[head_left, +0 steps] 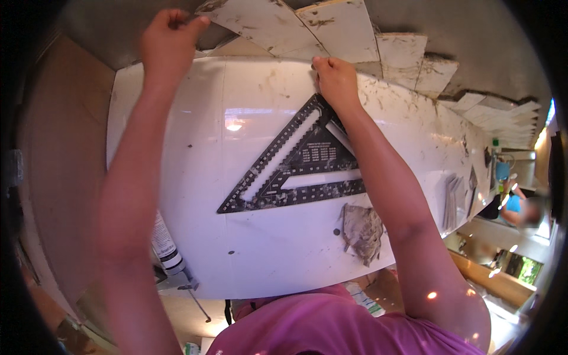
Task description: The person mixes cement on the floor using a trowel and a flat board, then moves to a table to arrange rectangular tiles in a pattern using a triangular ruler.
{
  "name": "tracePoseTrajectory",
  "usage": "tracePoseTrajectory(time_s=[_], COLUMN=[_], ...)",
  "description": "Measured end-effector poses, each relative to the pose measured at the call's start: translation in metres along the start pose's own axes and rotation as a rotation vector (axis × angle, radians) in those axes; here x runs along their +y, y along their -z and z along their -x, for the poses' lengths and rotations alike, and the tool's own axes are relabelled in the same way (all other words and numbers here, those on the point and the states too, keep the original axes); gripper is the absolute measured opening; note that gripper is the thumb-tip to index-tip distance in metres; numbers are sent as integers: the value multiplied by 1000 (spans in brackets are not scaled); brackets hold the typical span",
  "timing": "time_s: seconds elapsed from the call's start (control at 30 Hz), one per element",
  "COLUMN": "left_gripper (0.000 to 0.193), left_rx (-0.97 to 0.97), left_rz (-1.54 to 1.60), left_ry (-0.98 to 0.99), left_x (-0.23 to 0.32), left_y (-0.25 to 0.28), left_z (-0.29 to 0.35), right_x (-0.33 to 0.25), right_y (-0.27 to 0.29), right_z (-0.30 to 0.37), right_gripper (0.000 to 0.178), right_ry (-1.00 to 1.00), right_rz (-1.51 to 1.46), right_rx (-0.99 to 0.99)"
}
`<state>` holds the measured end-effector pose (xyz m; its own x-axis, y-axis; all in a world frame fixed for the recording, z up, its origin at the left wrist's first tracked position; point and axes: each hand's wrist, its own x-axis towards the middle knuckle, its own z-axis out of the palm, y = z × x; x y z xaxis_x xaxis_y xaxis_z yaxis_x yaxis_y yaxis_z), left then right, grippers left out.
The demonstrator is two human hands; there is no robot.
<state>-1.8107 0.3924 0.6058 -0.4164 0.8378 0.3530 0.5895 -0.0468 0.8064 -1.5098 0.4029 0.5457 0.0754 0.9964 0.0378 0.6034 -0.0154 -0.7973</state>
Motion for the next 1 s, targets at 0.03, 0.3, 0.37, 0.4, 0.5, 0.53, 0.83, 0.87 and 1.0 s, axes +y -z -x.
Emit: tracePoseTrajectory(time_s=[0.03, 0.3, 0.37, 0.4, 0.5, 0.53, 0.83, 0.87, 1.0], left_gripper=[39, 34, 33, 32, 32, 32, 33, 33, 33], left_rx=[3, -81, -84, -73, -59, -67, -56, -48, -25], left_rz=[68, 93, 56, 28, -18, -9, -84, -64, -47], left_ry=[91, 359, 363, 356, 352, 361, 355, 361, 340], left_x=[-5, -8, 8, 7, 3, 4, 5, 3, 0], left_y=[-6, -78, -82, -82, -85, -86, -91, -91, -92], left_z=[6, 68, 72, 72, 69, 69, 61, 60, 57], right_x=[-4, 12, 20, 17, 10, 8, 7, 8, 0], right_y=[-4, -25, -24, -25, -26, -26, -24, -25, -21], right_z=[-2, -23, -25, -24, -20, -20, -20, -20, -17], right_gripper=[42, 41, 41, 41, 43, 44, 49, 49, 47], right_ry=[-36, -89, -57, -41, -59, -75, -85, -85, -96], right_rz=[-29, -272, -212, -179, -214, -250, -166, -169, -205], right_rx=[26, 124, 147, 145, 145, 147, 145, 145, 131])
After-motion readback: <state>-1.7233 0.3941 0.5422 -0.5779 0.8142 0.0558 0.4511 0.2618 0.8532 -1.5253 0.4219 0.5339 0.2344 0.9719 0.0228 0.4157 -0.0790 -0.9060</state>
